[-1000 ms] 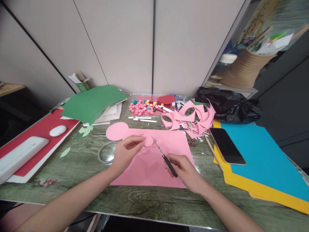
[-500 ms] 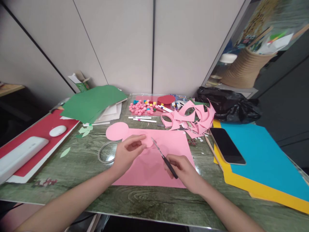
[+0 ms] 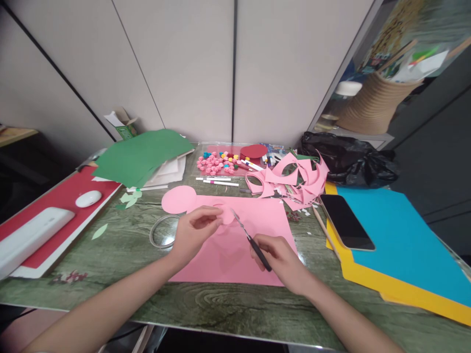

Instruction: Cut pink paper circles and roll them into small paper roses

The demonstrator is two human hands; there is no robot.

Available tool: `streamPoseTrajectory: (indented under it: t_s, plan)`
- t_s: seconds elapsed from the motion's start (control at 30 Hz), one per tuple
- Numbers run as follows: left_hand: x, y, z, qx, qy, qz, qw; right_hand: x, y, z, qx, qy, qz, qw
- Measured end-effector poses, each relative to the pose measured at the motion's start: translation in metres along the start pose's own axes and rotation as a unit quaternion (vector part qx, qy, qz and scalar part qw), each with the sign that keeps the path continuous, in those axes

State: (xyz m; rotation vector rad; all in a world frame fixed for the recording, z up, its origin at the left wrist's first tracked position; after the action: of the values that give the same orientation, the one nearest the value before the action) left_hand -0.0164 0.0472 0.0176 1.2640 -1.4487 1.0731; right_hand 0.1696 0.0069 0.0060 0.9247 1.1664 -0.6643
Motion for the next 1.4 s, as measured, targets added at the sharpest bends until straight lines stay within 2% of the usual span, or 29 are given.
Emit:
streamPoseTrajectory:
  t_s: [0.37, 0.73, 1.1, 1.4]
  plan:
    - [0.0022, 0.0047, -0.0021, 0.024, 0.008, -0.003, 1.000, -0.0013, 0.0000, 0.0005, 0.001, 0.001, 0.009, 1.000]
    - [0.0031, 0.0041, -0.0012, 0.020, -0.013, -0.009, 1.000, -0.0011, -0.0009, -0.0001, -0.007, -0.009, 0.007, 1.000]
    - [-0.0001, -0.0019, 0.0006, -0.018, -0.016, -0.020, 1.000, -0.0027, -0.0016, 0.0011, -0.014, -0.006, -0.014, 1.000]
    - [0.0007, 0.0015, -0.0018, 0.001, -0.012, -0.009, 1.000, -0.0004, -0.0004, 0.0003, -0.013, -0.004, -0.001, 1.000]
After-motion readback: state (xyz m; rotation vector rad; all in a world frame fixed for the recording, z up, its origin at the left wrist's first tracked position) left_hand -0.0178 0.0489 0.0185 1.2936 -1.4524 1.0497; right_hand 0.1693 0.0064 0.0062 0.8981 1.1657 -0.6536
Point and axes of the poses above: each hand's wrist, its own z-axis away from the middle knuckle, its own y-axis out of the back of the hand, x = y × z, the point moved 5 cm from there along -z, towards the middle knuckle, and after that the axes turned 1 degree about -x, right-handed, at the moved point
